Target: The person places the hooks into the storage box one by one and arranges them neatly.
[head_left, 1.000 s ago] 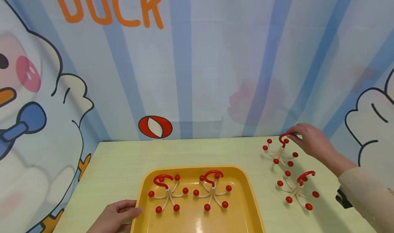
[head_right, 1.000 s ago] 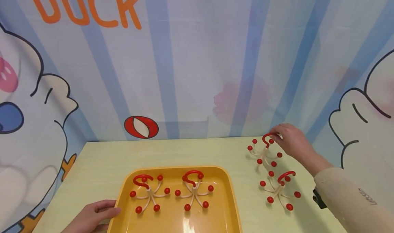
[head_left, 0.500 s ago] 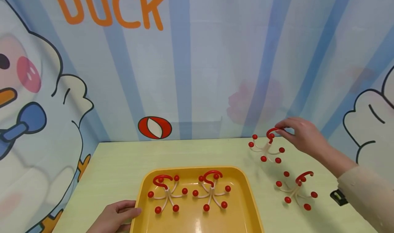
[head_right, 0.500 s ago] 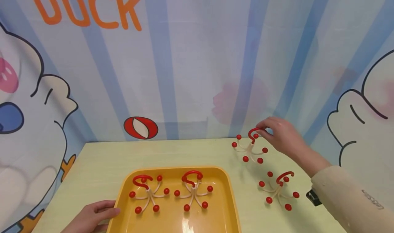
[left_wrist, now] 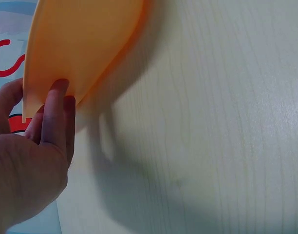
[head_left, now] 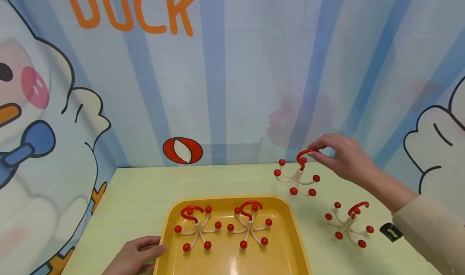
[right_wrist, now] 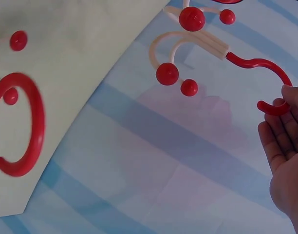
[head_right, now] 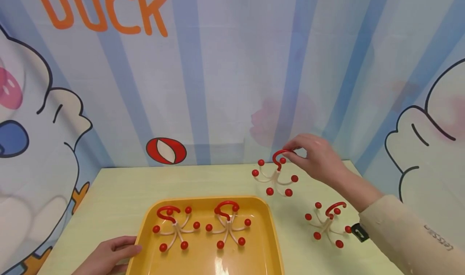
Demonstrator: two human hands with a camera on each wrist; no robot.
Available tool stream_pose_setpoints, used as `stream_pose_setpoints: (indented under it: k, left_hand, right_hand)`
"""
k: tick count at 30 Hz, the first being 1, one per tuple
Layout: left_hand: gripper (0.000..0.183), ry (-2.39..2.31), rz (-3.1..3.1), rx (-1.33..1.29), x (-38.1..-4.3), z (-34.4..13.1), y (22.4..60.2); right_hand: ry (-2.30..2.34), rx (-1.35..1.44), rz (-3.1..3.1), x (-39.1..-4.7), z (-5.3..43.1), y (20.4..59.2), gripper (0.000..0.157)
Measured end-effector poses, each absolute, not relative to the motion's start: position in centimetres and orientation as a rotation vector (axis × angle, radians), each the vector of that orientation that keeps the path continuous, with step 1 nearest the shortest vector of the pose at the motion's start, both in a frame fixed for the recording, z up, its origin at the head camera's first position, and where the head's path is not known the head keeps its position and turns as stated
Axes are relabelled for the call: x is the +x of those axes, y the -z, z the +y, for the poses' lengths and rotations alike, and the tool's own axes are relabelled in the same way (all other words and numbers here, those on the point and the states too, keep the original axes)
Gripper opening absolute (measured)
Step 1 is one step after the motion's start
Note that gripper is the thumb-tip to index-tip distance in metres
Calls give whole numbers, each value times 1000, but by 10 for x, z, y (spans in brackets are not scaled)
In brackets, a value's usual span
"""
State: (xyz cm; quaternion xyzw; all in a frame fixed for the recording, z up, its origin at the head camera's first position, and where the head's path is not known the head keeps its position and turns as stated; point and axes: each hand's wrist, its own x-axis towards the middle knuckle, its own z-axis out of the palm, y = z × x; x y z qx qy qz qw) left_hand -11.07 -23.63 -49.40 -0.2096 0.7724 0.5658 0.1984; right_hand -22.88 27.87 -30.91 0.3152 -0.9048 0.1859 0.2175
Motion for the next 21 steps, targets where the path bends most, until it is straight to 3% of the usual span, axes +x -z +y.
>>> stream_pose_setpoints:
  k: [12, 21]
  left_hand:
    - [66, -1591, 2150, -587, -111, -237, 495]
    - [66, -1604, 2146, -590, -111, -237, 496]
  right_hand:
    - [-661, 861, -2495, -215, 245, 292, 15]
    - [-758, 1006, -2378, -210, 210, 290, 17]
